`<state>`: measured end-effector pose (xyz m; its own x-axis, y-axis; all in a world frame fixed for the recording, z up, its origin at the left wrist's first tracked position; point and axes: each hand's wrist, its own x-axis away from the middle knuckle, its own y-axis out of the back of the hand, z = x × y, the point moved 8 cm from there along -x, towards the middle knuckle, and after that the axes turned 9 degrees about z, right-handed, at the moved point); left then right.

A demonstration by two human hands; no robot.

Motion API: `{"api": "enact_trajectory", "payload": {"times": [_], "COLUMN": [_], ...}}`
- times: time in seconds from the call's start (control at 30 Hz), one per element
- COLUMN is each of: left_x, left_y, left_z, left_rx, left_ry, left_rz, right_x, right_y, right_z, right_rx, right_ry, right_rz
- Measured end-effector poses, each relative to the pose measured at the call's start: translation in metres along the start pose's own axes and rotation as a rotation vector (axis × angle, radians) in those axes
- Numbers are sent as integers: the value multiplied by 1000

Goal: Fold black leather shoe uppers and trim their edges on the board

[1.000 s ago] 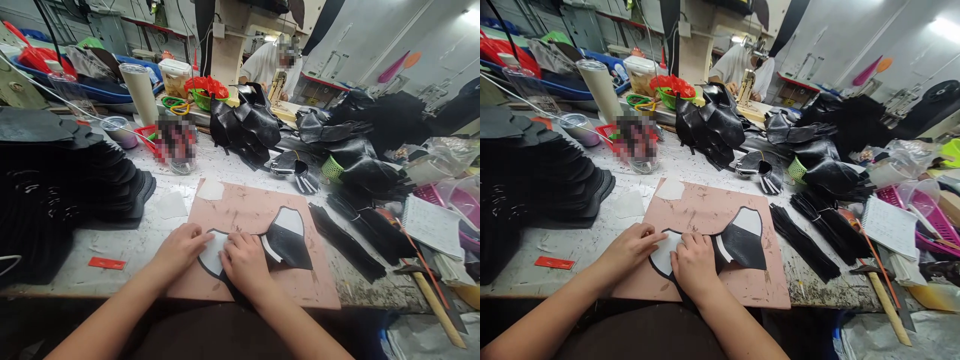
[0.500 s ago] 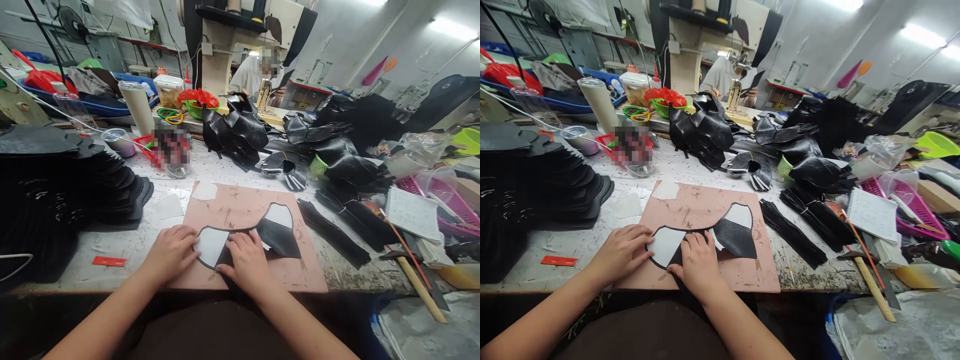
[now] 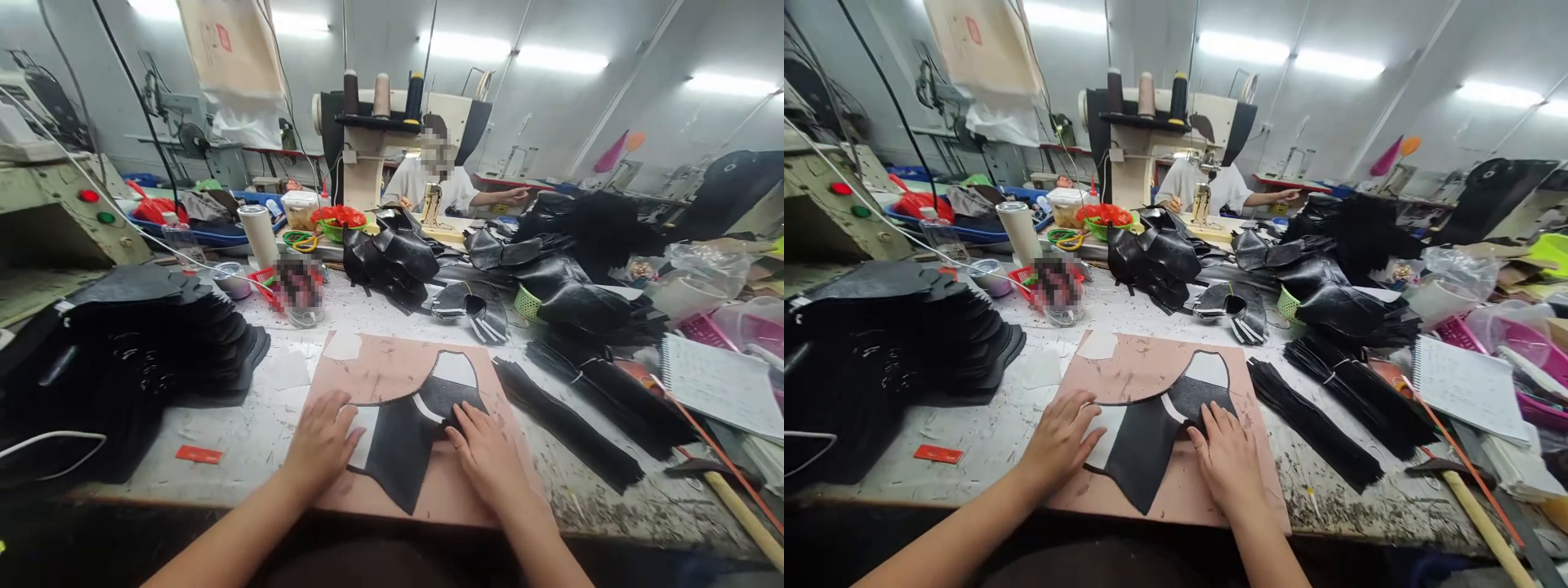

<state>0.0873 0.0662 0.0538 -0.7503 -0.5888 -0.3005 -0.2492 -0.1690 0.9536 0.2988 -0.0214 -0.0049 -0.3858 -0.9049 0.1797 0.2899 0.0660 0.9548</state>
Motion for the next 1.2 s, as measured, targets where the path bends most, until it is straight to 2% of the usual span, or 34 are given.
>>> {"api": "enact_trajectory", "payload": {"times": [0.1,0.17,0.23,0.3,0.43,0.53,0.6,0.7,0.8,0.9,1.0,1.1,1.2], "left_x": [-12,-16,-16,-17,-41,-74,-97,-127,-147,-160,-168,-173,-178], "left_y": [3,0,-10,-21,-34,-36,-29,-17,-18,-34,-60,-83,-96], "left_z": [-17,-41,-65,-76,-75,-79,-87,-114,-153,-186,-211,-228,-240], "left_rx": [25,58,68,31,5,57,69,54,30,17,19,34,52], "left_ry": [-63,-199,-351,-451,-563,-575,-540,-542,-640,-729,-798,-835,-837], "left_rz": [16,60,122,128,-41,-45,-41,-49,2,95,195,251,278], "right_x": [-21,-33,-41,-43,-28,-18,-22,-38,-53,-59,-59,-59,-60], "right_y": [4,15,30,49,81,89,91,88,85,84,84,83,81], "right_z": [13,17,10,-12,-94,-143,-157,-159,-158,-158,-156,-155,-155], "right_rx": [10,-34,-142,-241,-216,-153,-117,-66,-22,5,16,2,-27], "right_ry": [0,-2,16,9,-211,-324,-303,-225,-223,-246,-241,-236,-217], "right_rz": [14,-11,-54,-146,-316,-324,-294,-230,-179,-138,-113,-96,-80]}}
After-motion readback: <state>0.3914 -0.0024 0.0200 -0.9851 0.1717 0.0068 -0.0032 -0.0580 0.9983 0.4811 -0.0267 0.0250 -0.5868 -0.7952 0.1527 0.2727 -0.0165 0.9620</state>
